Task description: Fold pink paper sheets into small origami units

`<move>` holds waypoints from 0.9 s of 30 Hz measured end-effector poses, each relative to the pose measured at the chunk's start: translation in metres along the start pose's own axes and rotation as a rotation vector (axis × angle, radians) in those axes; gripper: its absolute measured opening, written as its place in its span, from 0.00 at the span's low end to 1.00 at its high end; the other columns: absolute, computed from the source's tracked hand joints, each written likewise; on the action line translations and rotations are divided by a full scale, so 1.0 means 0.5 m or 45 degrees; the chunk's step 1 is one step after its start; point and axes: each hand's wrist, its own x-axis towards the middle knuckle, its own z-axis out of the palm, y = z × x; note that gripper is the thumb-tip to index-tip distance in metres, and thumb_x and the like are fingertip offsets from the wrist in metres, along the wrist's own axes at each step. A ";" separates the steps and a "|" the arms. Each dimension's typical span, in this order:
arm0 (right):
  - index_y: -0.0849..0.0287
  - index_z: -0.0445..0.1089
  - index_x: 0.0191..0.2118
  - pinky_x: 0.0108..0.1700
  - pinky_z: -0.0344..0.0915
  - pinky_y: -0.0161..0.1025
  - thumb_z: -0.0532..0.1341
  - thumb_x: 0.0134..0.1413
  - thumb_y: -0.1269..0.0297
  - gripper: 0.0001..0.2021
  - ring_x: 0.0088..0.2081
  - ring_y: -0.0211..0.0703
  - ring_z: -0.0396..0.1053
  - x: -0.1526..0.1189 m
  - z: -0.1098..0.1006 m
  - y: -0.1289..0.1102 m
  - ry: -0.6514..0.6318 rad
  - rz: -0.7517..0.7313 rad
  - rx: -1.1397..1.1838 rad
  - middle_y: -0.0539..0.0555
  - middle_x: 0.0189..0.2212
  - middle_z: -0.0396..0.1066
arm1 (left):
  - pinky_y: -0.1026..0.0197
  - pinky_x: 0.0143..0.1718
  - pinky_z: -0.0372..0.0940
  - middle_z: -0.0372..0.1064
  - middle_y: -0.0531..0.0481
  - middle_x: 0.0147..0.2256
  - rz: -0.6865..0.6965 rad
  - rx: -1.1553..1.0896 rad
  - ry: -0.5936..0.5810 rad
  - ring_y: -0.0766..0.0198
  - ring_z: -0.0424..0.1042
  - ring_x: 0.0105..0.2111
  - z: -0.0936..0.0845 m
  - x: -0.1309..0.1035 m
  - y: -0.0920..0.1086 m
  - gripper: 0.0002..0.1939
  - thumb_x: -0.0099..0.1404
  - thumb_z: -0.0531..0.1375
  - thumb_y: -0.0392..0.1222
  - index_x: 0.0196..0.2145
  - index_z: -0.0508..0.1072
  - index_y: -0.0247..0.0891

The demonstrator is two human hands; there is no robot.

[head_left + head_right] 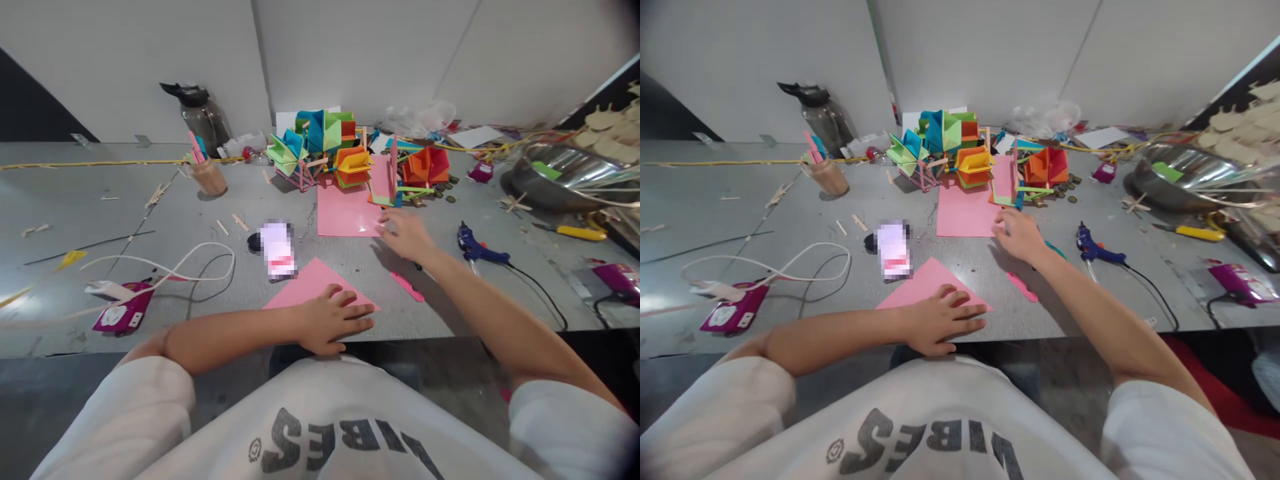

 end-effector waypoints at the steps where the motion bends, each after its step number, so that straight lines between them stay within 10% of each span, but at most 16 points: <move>1: 0.45 0.81 0.55 0.73 0.69 0.64 0.59 0.75 0.51 0.15 0.69 0.59 0.76 -0.034 0.009 -0.016 -0.068 -0.089 0.054 0.59 0.66 0.79 | 0.31 0.69 0.59 0.52 0.37 0.83 0.043 0.028 0.026 0.32 0.64 0.72 0.001 0.001 -0.001 0.40 0.77 0.60 0.55 0.81 0.62 0.42; 7: 0.56 0.79 0.67 0.77 0.65 0.64 0.63 0.77 0.52 0.22 0.76 0.62 0.70 -0.211 0.064 -0.107 -0.542 -0.648 0.219 0.63 0.74 0.74 | 0.46 0.56 0.68 0.74 0.37 0.71 0.289 0.311 0.185 0.48 0.76 0.60 0.009 -0.003 0.026 0.19 0.82 0.56 0.39 0.64 0.79 0.42; 16: 0.51 0.82 0.63 0.75 0.67 0.68 0.73 0.65 0.39 0.29 0.75 0.71 0.70 -0.295 0.042 -0.126 -0.524 -0.671 0.224 0.66 0.74 0.73 | 0.37 0.65 0.67 0.80 0.34 0.56 -0.634 0.395 0.400 0.41 0.77 0.57 0.037 -0.133 0.117 0.22 0.76 0.69 0.56 0.54 0.78 0.35; 20: 0.51 0.82 0.61 0.75 0.68 0.65 0.68 0.72 0.44 0.22 0.73 0.68 0.72 -0.172 0.006 -0.070 -0.290 -0.453 0.209 0.65 0.72 0.75 | 0.39 0.67 0.68 0.79 0.34 0.64 -0.606 0.345 0.484 0.40 0.75 0.66 0.060 -0.175 0.115 0.18 0.78 0.67 0.47 0.60 0.78 0.35; 27: 0.72 0.65 0.77 0.82 0.54 0.67 0.67 0.77 0.56 0.34 0.81 0.66 0.59 0.259 -0.061 0.104 0.003 0.106 -0.177 0.78 0.80 0.57 | 0.37 0.66 0.69 0.79 0.35 0.64 -0.639 0.260 0.543 0.39 0.76 0.66 0.070 -0.171 0.120 0.19 0.78 0.67 0.49 0.59 0.78 0.36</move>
